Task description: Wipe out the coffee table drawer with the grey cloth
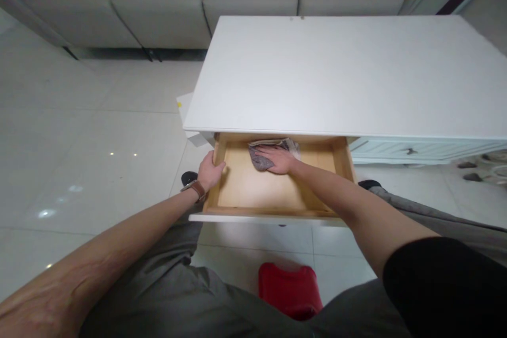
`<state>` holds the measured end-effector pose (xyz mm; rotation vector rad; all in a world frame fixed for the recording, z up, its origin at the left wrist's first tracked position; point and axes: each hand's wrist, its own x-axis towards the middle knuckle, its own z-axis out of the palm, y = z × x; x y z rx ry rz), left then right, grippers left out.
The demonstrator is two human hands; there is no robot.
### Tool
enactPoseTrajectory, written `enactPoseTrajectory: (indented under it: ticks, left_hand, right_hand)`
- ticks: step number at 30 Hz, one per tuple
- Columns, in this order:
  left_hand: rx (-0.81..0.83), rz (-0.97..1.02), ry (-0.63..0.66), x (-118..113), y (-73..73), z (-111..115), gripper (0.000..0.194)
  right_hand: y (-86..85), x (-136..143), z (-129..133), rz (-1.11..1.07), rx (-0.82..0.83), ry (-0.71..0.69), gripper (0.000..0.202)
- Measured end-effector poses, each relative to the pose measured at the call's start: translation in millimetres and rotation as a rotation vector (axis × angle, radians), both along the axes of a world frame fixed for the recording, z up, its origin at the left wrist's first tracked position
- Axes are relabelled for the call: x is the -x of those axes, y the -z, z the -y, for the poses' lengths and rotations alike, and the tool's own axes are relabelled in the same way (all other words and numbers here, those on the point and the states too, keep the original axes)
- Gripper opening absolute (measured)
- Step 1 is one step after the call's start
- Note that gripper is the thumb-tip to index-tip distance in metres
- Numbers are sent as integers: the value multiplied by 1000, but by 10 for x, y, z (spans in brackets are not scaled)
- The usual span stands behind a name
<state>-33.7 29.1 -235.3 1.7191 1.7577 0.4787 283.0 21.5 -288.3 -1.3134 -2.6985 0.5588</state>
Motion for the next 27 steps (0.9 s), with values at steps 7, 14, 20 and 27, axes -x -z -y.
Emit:
enactPoseTrajectory:
  ticks: [7,14,20,27]
  left_hand:
    - [25,42,-53,7,-22,11,47]
    - [60,91,-59,49,59,-23,52]
    - [59,85,-47,50,38,-23,59]
    - [45,21,-56,61,54,-29,56]
  right_hand:
    - [-108,-1237,765,230,5,304,76]
    - [-59,-1204,1038,367,9,402,83]
    - [-63,-1009,1233,375,-14,243,87]
    - [-58,-789,1024,321,26,-113,93]
